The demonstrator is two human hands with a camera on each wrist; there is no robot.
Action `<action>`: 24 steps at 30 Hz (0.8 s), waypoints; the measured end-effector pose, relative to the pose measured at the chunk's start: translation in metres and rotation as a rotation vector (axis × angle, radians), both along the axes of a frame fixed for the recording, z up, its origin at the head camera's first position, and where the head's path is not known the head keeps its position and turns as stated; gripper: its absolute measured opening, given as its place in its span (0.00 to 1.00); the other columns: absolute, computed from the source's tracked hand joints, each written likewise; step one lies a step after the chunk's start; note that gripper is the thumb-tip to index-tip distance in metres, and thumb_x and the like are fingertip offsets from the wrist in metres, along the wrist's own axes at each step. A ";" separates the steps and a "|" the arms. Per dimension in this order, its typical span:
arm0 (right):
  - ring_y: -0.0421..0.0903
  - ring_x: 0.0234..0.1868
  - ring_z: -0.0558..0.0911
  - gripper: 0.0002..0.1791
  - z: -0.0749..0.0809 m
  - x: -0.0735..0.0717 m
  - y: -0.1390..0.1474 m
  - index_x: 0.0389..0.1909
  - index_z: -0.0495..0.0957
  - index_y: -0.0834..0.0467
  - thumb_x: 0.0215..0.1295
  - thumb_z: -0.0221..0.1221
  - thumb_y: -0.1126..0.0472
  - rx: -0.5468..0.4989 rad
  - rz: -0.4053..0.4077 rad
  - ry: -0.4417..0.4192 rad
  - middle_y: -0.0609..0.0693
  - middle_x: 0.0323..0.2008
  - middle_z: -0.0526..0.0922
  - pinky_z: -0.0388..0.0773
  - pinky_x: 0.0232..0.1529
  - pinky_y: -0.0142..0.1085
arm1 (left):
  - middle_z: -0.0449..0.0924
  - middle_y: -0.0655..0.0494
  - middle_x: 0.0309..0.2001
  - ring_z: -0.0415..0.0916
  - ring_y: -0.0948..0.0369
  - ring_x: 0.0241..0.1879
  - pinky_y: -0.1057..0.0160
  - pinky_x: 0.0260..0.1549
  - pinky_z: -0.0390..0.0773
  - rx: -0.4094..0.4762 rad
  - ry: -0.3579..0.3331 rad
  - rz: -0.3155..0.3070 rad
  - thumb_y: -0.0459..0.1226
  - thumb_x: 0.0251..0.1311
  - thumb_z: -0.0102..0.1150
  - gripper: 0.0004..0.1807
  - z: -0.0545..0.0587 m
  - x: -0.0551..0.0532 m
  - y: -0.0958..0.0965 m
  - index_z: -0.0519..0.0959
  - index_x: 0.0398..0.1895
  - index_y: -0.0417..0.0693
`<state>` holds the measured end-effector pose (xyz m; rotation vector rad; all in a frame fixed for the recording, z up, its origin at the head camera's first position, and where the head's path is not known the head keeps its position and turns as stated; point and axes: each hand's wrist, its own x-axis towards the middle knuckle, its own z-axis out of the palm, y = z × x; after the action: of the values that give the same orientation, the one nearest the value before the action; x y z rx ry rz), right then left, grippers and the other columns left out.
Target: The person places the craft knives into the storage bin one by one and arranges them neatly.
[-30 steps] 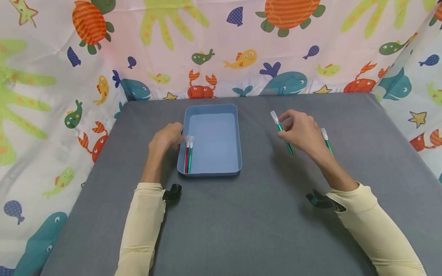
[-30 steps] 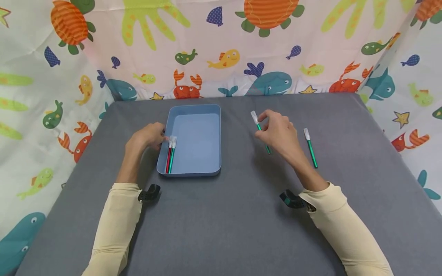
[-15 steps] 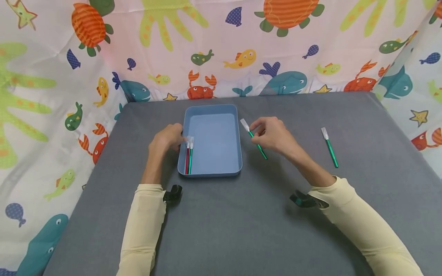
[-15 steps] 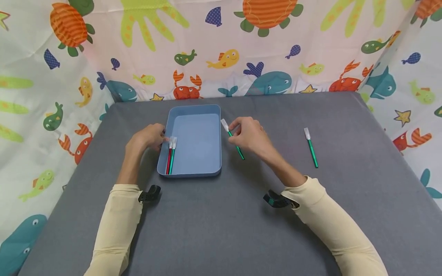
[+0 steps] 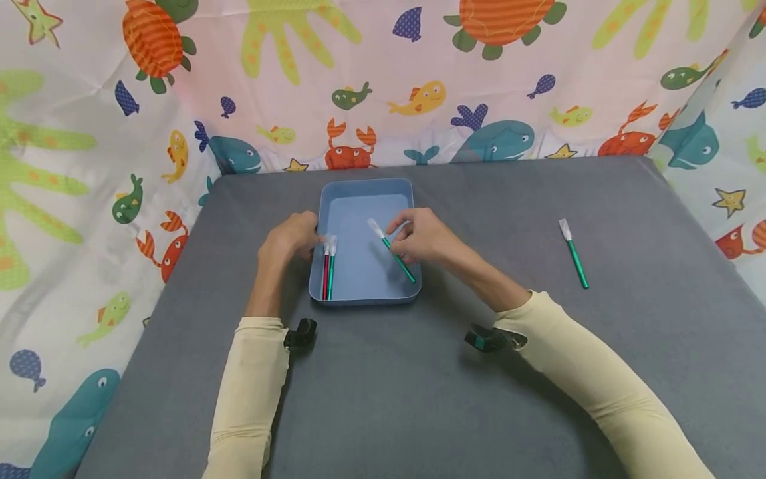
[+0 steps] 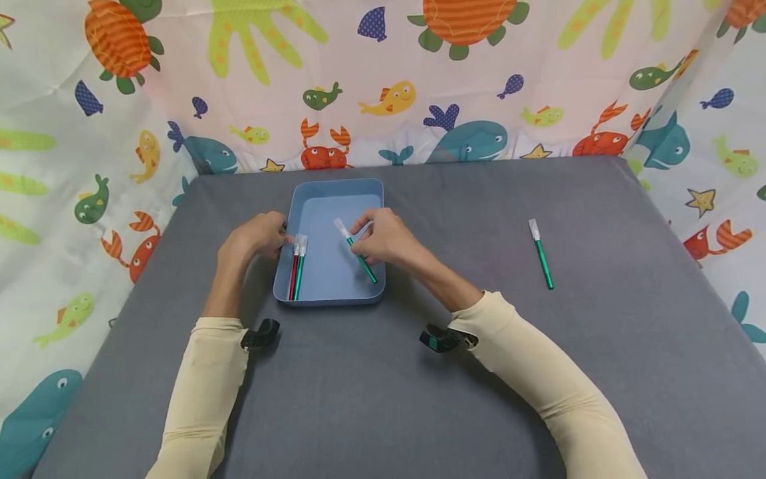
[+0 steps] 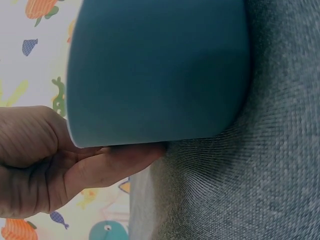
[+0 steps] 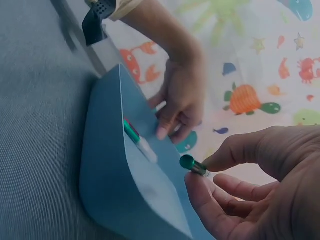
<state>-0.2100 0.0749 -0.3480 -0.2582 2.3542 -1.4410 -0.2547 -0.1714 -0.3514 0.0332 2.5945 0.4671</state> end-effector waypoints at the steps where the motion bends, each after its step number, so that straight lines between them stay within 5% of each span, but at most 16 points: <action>1: 0.55 0.27 0.80 0.16 -0.001 -0.002 -0.005 0.43 0.73 0.62 0.50 0.57 0.69 -0.011 0.000 -0.015 0.58 0.28 0.79 0.78 0.33 0.44 | 0.75 0.45 0.41 0.76 0.53 0.37 0.53 0.41 0.73 -0.001 0.000 -0.001 0.39 0.61 0.56 0.22 0.000 0.000 0.000 0.67 0.55 0.39; 12: 0.54 0.30 0.80 0.11 -0.023 -0.012 -0.054 0.36 0.74 0.62 0.49 0.60 0.68 -0.012 -0.071 -0.095 0.57 0.27 0.76 0.79 0.32 0.43 | 0.75 0.45 0.43 0.76 0.53 0.38 0.52 0.43 0.73 0.006 -0.015 0.001 0.39 0.61 0.55 0.21 0.002 0.001 0.000 0.67 0.55 0.39; 24: 0.50 0.28 0.82 0.09 -0.040 -0.011 -0.082 0.34 0.75 0.62 0.51 0.63 0.68 -0.013 -0.070 -0.142 0.56 0.28 0.79 0.79 0.28 0.39 | 0.76 0.46 0.38 0.75 0.53 0.35 0.58 0.33 0.72 -0.036 -0.004 -0.030 0.41 0.63 0.53 0.18 0.005 0.001 0.001 0.70 0.51 0.39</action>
<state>-0.2207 -0.0074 -0.3878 -0.0749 2.2607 -1.4572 -0.2539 -0.1707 -0.3467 0.0580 2.5938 0.4087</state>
